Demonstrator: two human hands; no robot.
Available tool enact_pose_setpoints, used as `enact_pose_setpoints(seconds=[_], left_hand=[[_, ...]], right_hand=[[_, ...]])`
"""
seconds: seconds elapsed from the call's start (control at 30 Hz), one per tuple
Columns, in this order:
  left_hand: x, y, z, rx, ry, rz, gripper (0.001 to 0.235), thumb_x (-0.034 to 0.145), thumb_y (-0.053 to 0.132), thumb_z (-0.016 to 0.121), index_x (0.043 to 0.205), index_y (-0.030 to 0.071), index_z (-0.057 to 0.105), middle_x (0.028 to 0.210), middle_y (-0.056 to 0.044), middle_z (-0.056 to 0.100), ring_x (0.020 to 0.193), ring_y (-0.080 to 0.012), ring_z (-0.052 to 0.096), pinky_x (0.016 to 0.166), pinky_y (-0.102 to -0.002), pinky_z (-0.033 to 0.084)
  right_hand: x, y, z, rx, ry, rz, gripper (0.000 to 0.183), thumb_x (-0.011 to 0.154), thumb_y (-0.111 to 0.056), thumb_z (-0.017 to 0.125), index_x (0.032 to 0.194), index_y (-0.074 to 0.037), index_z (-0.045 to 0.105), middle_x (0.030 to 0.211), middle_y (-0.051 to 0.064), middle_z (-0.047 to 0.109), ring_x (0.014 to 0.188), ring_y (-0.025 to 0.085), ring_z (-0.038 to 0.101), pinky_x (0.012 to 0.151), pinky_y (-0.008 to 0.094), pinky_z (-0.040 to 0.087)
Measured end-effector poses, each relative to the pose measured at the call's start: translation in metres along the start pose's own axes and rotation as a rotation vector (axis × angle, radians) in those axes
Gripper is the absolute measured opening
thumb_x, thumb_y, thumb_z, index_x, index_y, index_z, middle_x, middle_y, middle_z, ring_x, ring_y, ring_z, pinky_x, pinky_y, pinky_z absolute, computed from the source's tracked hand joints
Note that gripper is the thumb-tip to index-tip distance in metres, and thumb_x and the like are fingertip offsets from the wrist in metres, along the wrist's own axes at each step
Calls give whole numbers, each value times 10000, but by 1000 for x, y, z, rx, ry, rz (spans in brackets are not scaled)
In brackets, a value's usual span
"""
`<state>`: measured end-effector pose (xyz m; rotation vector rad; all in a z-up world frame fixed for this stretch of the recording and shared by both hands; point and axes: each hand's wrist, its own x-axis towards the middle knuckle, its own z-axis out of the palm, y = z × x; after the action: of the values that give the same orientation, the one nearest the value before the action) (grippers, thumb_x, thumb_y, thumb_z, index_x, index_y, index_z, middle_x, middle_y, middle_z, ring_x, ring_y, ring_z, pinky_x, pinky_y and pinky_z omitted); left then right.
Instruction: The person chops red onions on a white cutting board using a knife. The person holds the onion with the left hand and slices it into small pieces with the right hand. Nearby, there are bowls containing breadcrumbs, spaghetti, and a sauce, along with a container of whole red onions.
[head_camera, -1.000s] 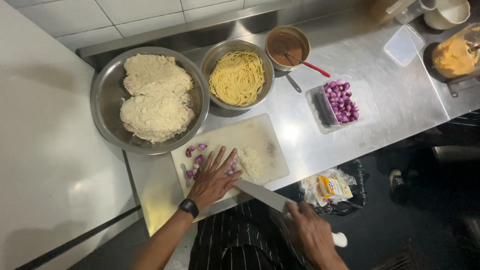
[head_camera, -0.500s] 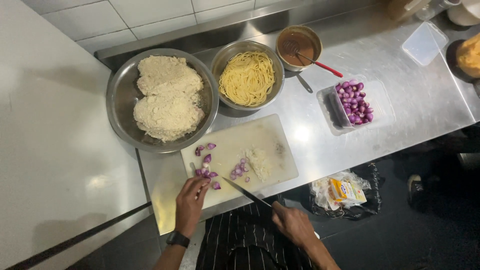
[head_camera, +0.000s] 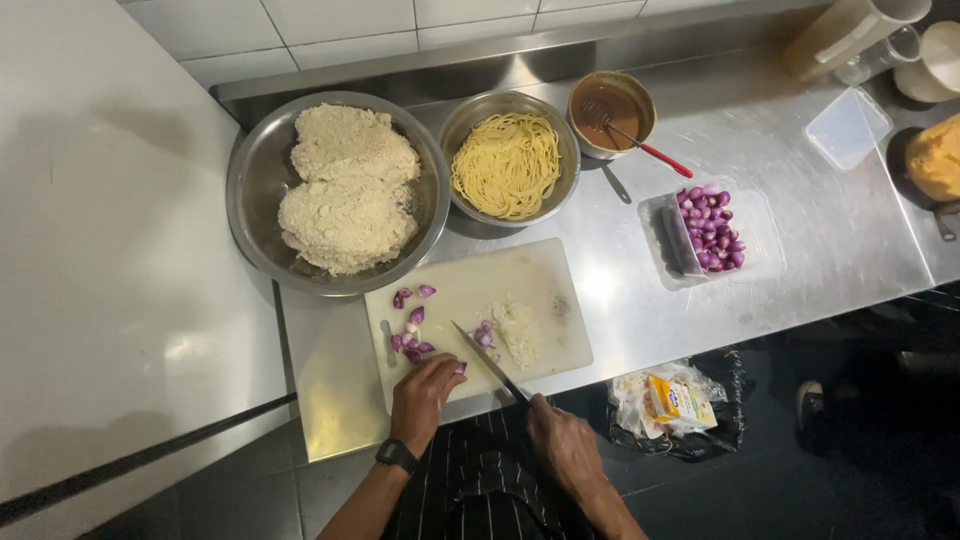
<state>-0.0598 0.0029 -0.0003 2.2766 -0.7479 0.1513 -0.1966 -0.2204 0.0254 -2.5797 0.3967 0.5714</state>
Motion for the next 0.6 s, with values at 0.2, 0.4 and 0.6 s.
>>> enact_pose_setpoints(seconds=[0.2, 0.4, 0.6], left_hand=[[-14, -3, -8, -89, -110, 49, 521, 775, -143, 798, 1239, 93, 771, 1228, -94, 758, 1092, -246, 715, 950, -369, 639], [5, -29, 8, -109, -247, 145, 383, 818, -135, 790, 1159, 39, 773, 1179, -128, 734, 1044, -271, 710, 872, -369, 644], [35, -6, -17, -124, -318, 228, 379, 802, -220, 723, 1092, 22, 755, 1134, -126, 730, 1020, -285, 705, 856, -391, 627]], right_hand=[[-8, 9, 12, -60, -27, -148, 546, 1047, -95, 548, 1537, -231, 346, 644, -16, 548, 459, 146, 423, 405, 333, 380], [11, 20, 22, -52, 97, -213, 162, 1127, -193, 511, 1285, -182, 479, 593, -60, 553, 396, 114, 437, 316, 280, 378], [8, 7, 7, -10, -88, -186, 230, 1085, -124, 537, 1291, -174, 449, 597, -71, 496, 454, 144, 429, 388, 333, 360]])
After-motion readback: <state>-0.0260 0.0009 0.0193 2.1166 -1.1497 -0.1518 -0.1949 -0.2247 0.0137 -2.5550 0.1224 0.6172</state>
